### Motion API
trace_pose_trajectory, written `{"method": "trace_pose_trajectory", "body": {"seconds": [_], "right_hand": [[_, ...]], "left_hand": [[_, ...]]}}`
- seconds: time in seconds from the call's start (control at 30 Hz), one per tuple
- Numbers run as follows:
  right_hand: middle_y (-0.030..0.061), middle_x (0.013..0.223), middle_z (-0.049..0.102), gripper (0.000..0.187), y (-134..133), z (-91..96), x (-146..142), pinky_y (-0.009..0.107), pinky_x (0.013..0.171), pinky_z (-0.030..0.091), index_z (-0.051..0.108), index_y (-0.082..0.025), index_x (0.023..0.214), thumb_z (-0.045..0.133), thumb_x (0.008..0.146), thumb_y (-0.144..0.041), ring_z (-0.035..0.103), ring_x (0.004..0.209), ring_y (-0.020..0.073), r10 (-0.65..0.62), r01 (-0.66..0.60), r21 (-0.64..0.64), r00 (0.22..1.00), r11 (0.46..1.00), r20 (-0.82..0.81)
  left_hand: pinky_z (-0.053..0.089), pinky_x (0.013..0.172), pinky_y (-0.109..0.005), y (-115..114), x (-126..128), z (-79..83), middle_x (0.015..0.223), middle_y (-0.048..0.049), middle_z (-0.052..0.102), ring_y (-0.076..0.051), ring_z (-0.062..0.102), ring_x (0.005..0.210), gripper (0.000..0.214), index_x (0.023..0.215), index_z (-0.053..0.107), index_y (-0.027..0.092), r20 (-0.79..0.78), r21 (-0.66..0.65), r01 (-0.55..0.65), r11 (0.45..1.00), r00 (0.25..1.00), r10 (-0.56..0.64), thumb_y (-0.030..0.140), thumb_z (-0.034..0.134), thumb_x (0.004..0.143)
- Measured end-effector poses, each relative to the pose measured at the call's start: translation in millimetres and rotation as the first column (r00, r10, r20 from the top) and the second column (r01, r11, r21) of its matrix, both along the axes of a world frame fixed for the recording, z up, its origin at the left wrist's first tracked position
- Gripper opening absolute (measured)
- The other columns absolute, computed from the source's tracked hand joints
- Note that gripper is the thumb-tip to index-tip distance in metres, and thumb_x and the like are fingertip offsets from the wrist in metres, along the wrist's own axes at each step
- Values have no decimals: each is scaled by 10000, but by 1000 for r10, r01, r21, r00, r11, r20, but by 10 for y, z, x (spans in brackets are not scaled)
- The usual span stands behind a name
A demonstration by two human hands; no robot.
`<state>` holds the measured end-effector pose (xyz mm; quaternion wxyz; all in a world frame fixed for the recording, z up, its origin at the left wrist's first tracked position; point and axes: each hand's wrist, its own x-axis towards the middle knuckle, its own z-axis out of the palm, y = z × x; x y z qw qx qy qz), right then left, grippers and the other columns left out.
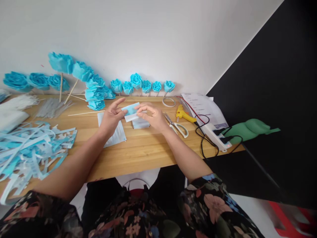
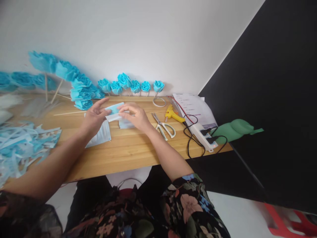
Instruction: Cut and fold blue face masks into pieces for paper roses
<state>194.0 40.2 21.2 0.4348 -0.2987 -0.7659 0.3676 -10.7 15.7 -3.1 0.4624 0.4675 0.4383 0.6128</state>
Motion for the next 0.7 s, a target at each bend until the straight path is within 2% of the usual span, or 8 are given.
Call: {"method": "trace_pose_trajectory", "body": {"seconds": [0.1,0.23,0.3,0.37,0.43,0.5,0.6,0.7], "right_hand": [[71,1429,634,222,53,-30,19,410,1176,373,740,-223,858,726,862,-444,561,1354,224,-30,30,-9,998,1000,-51],[93,1481,597,270,83,-79,17,394,1157,400,741,-209,867,765,808,-472,540,1395,235,30,-51,-162,991,985,-130],[95,1398,660,276,70,-92,0,378,1070,474,739,-204,867,780,784,-464,616,1289,231,52,-90,-253,987,963,-155],[77,1207,745,283,53,-101,-20,336,913,534,738,-204,875,778,772,-465,688,1073,203,28,-76,-311,987,947,-157],[35,954,761,301,44,-116,-35,281,746,522,743,-203,897,769,772,-476,671,834,159,-28,-17,-325,991,946,-133],[-1,795,710,320,50,-140,-42,250,645,471,746,-199,919,759,780,-487,604,696,129,-84,44,-312,990,949,-116],[-14,764,679,319,69,-174,-41,236,614,440,741,-200,958,741,801,-478,567,659,115,-109,71,-271,986,960,-125],[-15,802,688,321,68,-177,-38,239,640,463,728,-209,1037,730,815,-442,581,679,116,-85,53,-245,989,968,-124]], "left_hand": [[539,670,-269,-41,33,14,768,-8,738,-148,669,669,664,1393,618,215,-44,36,89,995,995,-87,285,798,758],[507,624,-242,-80,67,21,748,-8,732,-130,644,628,656,1401,620,201,-92,56,141,988,986,-136,288,785,773],[500,606,-239,-87,75,24,758,-15,741,-129,642,616,651,1398,626,200,-102,58,141,988,986,-134,297,784,774],[508,612,-243,-90,78,27,786,-25,756,-135,653,631,648,1395,630,203,-105,56,135,989,986,-129,298,785,773],[516,618,-246,-90,80,28,808,-28,766,-138,658,642,633,1388,636,212,-110,52,133,990,986,-127,291,782,777],[521,616,-250,-92,82,28,819,-25,767,-139,656,641,607,1377,644,220,-120,57,130,990,985,-122,280,772,787],[533,631,-262,-102,87,27,807,-17,755,-148,661,655,580,1365,652,218,-133,63,129,990,984,-120,266,760,797],[553,692,-281,-123,89,35,828,-27,756,-160,680,711,551,1365,649,203,-107,49,128,991,987,-123,317,741,834]]}}
